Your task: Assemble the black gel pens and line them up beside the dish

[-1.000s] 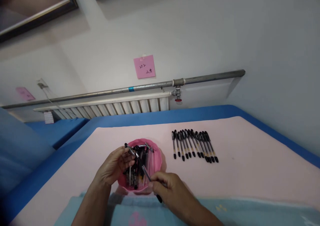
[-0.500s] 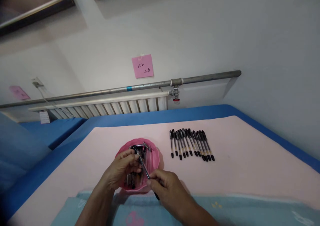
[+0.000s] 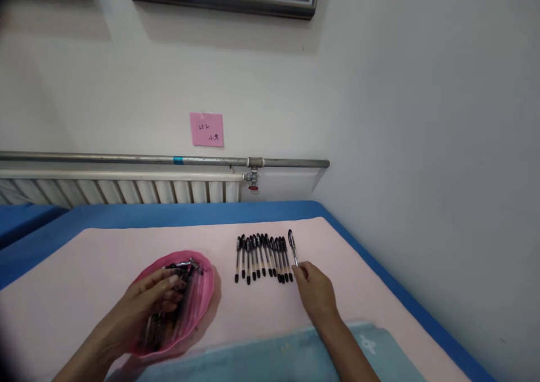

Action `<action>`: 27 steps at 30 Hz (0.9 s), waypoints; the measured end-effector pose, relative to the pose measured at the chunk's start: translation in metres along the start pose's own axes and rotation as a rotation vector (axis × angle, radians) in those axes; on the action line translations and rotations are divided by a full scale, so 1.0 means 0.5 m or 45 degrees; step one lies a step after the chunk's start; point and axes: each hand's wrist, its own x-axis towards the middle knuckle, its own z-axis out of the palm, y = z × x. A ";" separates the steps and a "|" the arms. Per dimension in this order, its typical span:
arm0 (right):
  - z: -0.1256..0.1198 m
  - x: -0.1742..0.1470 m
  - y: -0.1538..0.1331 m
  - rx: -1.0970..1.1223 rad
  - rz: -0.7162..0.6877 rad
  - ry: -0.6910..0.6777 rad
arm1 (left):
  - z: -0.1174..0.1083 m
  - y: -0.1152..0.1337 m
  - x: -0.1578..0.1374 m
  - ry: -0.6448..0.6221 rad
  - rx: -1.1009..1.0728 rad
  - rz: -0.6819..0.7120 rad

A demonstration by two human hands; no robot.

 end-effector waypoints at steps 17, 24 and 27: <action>0.018 0.035 0.030 -0.589 -0.162 -0.124 | 0.004 0.006 -0.008 0.008 0.133 -0.058; 0.011 0.019 0.045 -0.598 -0.214 -0.260 | 0.007 0.015 -0.005 0.030 0.175 -0.064; 0.009 0.021 0.048 -0.561 -0.219 -0.304 | 0.007 0.017 -0.004 0.023 0.185 -0.074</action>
